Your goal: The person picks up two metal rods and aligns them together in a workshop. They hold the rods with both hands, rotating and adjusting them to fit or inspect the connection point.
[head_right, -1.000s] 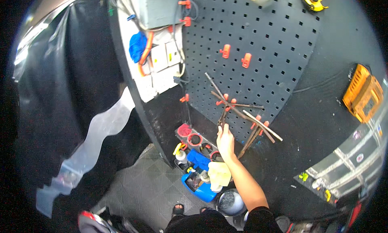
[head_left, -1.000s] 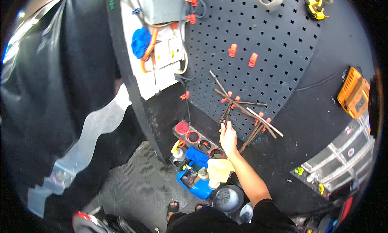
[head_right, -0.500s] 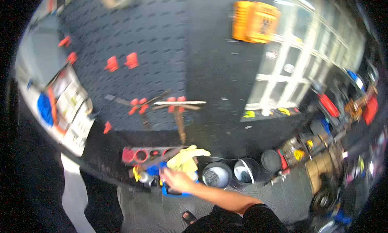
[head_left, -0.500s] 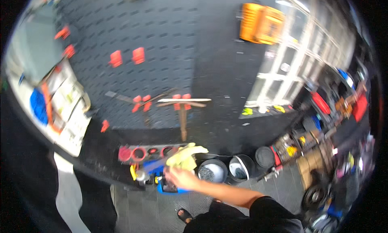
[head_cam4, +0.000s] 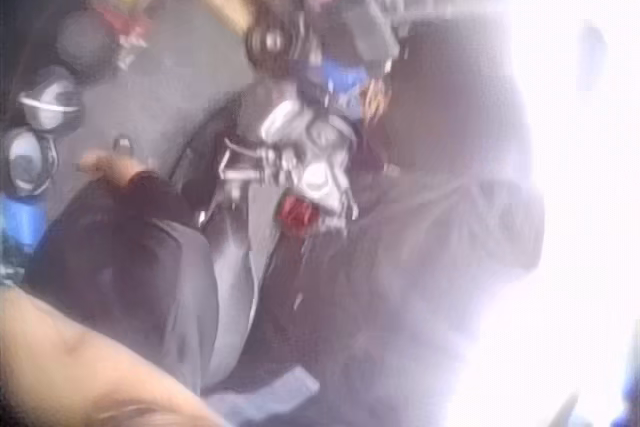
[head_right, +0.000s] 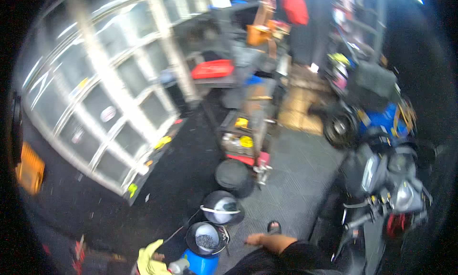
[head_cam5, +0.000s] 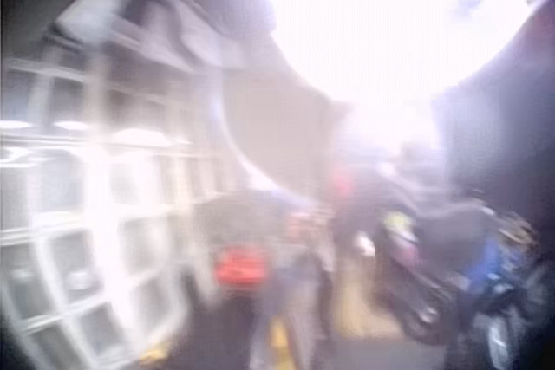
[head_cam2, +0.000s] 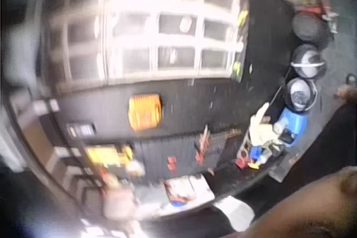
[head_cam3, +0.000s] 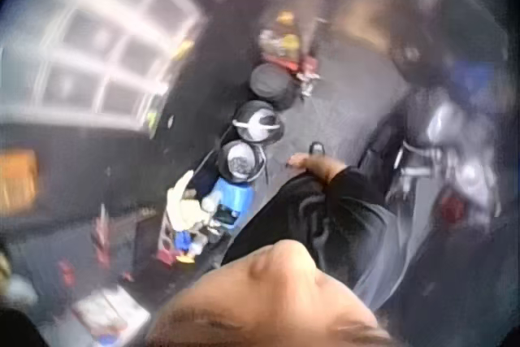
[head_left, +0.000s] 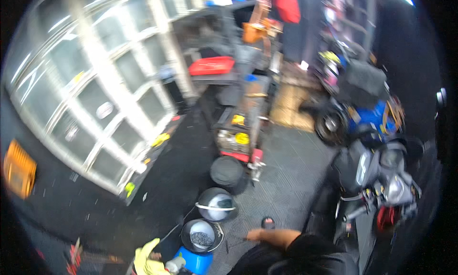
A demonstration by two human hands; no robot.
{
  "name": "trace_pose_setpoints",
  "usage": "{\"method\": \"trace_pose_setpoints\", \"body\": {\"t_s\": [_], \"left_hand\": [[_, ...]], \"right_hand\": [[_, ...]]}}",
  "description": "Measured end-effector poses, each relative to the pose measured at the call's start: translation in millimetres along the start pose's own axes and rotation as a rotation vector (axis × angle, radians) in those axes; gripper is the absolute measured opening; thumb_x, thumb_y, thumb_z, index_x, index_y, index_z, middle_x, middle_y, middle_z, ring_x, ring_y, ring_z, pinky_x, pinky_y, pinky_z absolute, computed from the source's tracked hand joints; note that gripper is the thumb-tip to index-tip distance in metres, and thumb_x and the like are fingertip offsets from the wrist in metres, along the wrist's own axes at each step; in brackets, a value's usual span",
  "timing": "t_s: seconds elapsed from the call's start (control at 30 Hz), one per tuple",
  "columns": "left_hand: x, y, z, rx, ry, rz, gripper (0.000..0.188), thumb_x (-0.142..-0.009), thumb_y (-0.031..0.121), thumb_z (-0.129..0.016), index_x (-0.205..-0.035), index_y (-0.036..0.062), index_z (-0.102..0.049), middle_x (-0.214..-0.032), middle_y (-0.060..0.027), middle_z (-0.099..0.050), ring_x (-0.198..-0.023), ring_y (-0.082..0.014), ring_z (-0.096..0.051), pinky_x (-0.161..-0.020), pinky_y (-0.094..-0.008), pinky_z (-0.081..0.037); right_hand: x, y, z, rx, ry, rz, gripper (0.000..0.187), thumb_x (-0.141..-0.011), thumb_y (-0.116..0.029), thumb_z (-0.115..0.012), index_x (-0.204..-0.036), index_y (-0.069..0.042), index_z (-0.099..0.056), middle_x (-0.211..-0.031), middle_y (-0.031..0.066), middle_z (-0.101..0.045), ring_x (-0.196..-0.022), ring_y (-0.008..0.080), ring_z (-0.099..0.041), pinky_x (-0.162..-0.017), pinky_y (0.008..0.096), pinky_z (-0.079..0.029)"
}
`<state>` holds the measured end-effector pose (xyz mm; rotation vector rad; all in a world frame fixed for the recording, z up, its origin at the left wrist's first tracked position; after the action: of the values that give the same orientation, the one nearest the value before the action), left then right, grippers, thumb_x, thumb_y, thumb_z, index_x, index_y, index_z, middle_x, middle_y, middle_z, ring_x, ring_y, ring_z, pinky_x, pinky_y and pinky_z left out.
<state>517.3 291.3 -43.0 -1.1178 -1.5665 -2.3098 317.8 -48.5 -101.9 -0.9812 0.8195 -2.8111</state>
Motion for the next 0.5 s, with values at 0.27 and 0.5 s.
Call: {"method": "trace_pose_setpoints", "body": {"t_s": [0.27, 0.5], "left_hand": [[-51.9, 82.7, -207.5, -0.543, -0.438, 0.073, 0.015, -0.097, 0.019, -0.061, -0.099, 0.0068, -0.069, -0.086, -0.0093, -0.071, -0.078, -0.0209, -0.066, -0.072, -0.0349, -0.053], [-164.0, 156.9, -348.2, -0.802, -0.634, 0.075, 0.017, -0.098, 0.021, -0.063, -0.1, 0.0075, -0.073, -0.086, -0.0093, -0.073, -0.079, -0.02, -0.067, -0.077, -0.034, -0.054]], "right_hand": [[65.9, 155.2, 138.2, -0.272, 0.499, -0.242, 0.036, -0.095, -0.017, -0.053, -0.129, -0.006, -0.055, -0.097, 0.0203, -0.072, -0.096, 0.0398, -0.072, -0.081, 0.0508, -0.058], [86.2, 309.5, 134.5, -0.612, 0.793, -0.598, 0.034, -0.094, -0.023, -0.06, -0.125, -0.01, -0.056, -0.101, 0.0224, -0.072, -0.098, 0.042, -0.07, -0.085, 0.0526, -0.055]]}}
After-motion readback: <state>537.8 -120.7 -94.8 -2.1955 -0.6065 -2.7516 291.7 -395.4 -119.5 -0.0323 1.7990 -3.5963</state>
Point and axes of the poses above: each hand's wrist, its own x-axis away from the middle knuckle, its own z-axis out of the back of the hand, y = z × x, the point moved 7 cm from there along -x, towards the middle knuckle
